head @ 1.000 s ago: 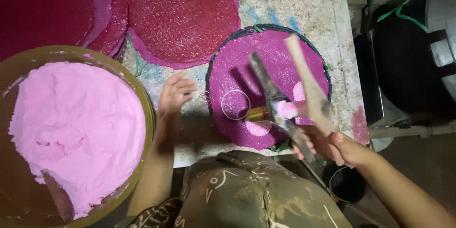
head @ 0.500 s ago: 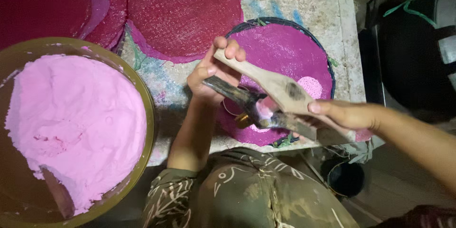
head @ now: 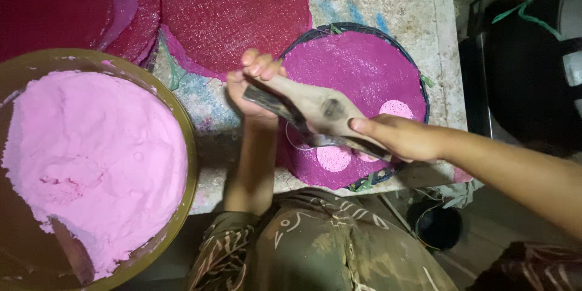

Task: The person scoops pink paste from a large basin into a wooden hand press and stamps round paste discs one at a time onto magenta circular mats, filling each mat with discs. They set filled mats aside, place a woven basket over one mat, and continue pressing discs onto a new mat.

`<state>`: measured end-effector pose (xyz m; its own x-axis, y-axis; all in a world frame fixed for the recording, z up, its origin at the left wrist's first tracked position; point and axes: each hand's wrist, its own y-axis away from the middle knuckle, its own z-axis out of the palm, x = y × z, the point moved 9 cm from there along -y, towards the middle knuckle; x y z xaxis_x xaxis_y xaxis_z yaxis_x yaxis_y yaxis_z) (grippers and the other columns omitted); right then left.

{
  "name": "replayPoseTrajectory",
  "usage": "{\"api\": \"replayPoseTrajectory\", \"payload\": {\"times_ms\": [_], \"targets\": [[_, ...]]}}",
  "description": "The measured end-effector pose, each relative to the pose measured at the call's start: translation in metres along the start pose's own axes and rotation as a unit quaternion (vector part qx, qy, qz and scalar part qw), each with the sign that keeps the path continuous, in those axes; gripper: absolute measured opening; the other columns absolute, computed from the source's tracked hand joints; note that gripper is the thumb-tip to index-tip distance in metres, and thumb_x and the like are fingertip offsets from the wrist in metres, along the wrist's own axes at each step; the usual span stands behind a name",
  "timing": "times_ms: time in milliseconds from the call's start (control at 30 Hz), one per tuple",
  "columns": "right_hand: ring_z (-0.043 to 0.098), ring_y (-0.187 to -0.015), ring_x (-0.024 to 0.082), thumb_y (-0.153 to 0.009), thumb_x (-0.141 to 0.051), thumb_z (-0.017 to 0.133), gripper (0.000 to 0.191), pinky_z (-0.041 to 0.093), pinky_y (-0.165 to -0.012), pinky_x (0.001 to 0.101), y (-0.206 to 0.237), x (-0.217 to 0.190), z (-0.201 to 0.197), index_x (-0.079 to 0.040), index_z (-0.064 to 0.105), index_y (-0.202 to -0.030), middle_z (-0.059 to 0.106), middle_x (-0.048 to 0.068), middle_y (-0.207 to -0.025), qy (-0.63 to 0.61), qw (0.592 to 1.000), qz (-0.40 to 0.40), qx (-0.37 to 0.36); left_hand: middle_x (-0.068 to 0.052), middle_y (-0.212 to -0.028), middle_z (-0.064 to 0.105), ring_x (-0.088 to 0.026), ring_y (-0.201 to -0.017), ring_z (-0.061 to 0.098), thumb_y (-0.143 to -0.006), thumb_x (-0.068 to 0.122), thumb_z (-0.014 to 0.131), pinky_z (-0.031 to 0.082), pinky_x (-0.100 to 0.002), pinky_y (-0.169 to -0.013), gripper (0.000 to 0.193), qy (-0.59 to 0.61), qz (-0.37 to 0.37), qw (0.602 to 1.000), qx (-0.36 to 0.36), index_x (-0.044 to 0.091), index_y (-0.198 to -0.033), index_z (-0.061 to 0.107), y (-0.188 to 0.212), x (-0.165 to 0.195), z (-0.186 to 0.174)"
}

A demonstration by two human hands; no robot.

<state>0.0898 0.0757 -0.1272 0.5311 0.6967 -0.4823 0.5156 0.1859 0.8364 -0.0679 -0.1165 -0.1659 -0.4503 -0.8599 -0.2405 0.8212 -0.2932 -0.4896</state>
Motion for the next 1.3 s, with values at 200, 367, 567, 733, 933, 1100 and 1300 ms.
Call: {"api": "replayPoseTrajectory", "payload": {"times_ms": [200, 367, 567, 733, 933, 1100, 1300], "targets": [[0.058, -0.068, 0.018, -0.089, -0.075, 0.029, 0.088, 0.050, -0.062, 0.0368, -0.007, -0.025, 0.015, -0.004, 0.077, -0.105, 0.067, 0.009, -0.076, 0.027, 0.998, -0.049, 0.024, -0.003, -0.098, 0.062, -0.019, -0.096, 0.061, -0.097, 0.021, 0.053, 0.054, -0.046, -0.107, 0.014, -0.003, -0.001, 1.000, 0.004, 0.010, -0.106, 0.057, 0.010, 0.020, 0.003], [0.063, -0.072, 0.023, -0.091, -0.073, 0.025, 0.091, 0.054, -0.070, 0.0390, 0.007, -0.018, 0.012, -0.002, 0.079, -0.104, 0.072, 0.013, -0.081, 0.020, 1.000, 0.002, 0.016, -0.004, -0.099, 0.063, -0.019, -0.097, 0.062, -0.098, 0.020, 0.052, 0.056, -0.042, -0.100, 0.015, -0.010, 0.029, 0.999, 0.032, 0.010, -0.107, 0.057, 0.012, -0.004, -0.012], [0.070, -0.086, 0.023, -0.092, -0.068, 0.035, 0.079, 0.052, -0.083, 0.0407, 0.020, -0.033, -0.012, -0.006, 0.062, -0.133, 0.074, 0.013, -0.093, 0.092, 0.984, -0.057, 0.140, -0.005, -0.093, 0.060, -0.021, -0.094, 0.061, -0.096, 0.027, 0.054, 0.055, -0.045, -0.102, 0.019, 0.037, -0.018, 0.999, -0.030, 0.009, -0.104, 0.057, -0.022, -0.025, -0.003], [0.063, -0.077, 0.023, -0.095, -0.060, 0.040, 0.069, 0.052, -0.073, 0.0421, 0.006, -0.043, -0.001, -0.004, 0.065, -0.127, 0.068, 0.014, -0.083, 0.039, 0.982, -0.109, 0.148, -0.001, -0.091, 0.056, -0.019, -0.093, 0.059, -0.099, 0.026, 0.048, 0.055, -0.046, -0.103, 0.016, -0.033, -0.064, 0.997, -0.036, 0.012, -0.103, 0.056, -0.035, -0.009, 0.019], [0.061, -0.073, 0.017, -0.098, -0.061, 0.035, 0.069, 0.051, -0.070, 0.0365, -0.009, -0.037, 0.017, -0.004, 0.068, -0.120, 0.067, 0.007, -0.076, 0.028, 0.984, -0.140, 0.104, 0.000, -0.089, 0.054, -0.018, -0.089, 0.056, -0.097, 0.028, 0.048, 0.055, -0.046, -0.099, 0.017, -0.065, -0.045, 0.997, 0.021, 0.013, -0.101, 0.054, -0.011, 0.009, 0.007], [0.058, -0.063, 0.023, -0.099, -0.061, 0.033, 0.074, 0.050, -0.063, 0.0410, -0.001, -0.004, 0.010, 0.001, 0.074, -0.103, 0.062, 0.011, -0.070, -0.009, 0.997, -0.026, 0.071, 0.000, -0.090, 0.054, -0.018, -0.091, 0.056, -0.098, 0.030, 0.048, 0.054, -0.044, -0.096, 0.017, -0.076, -0.016, 0.995, 0.059, 0.014, -0.102, 0.052, 0.005, -0.014, -0.020], [0.061, -0.060, 0.014, -0.099, -0.059, 0.039, 0.064, 0.050, -0.058, 0.0330, 0.007, -0.028, -0.009, -0.003, 0.067, -0.109, 0.064, 0.004, -0.069, 0.041, 0.975, -0.142, 0.167, 0.000, -0.090, 0.054, -0.018, -0.089, 0.056, -0.096, 0.034, 0.047, 0.053, -0.042, -0.093, 0.022, -0.085, -0.029, 0.995, 0.052, 0.014, -0.101, 0.051, -0.014, -0.014, -0.026]]}}
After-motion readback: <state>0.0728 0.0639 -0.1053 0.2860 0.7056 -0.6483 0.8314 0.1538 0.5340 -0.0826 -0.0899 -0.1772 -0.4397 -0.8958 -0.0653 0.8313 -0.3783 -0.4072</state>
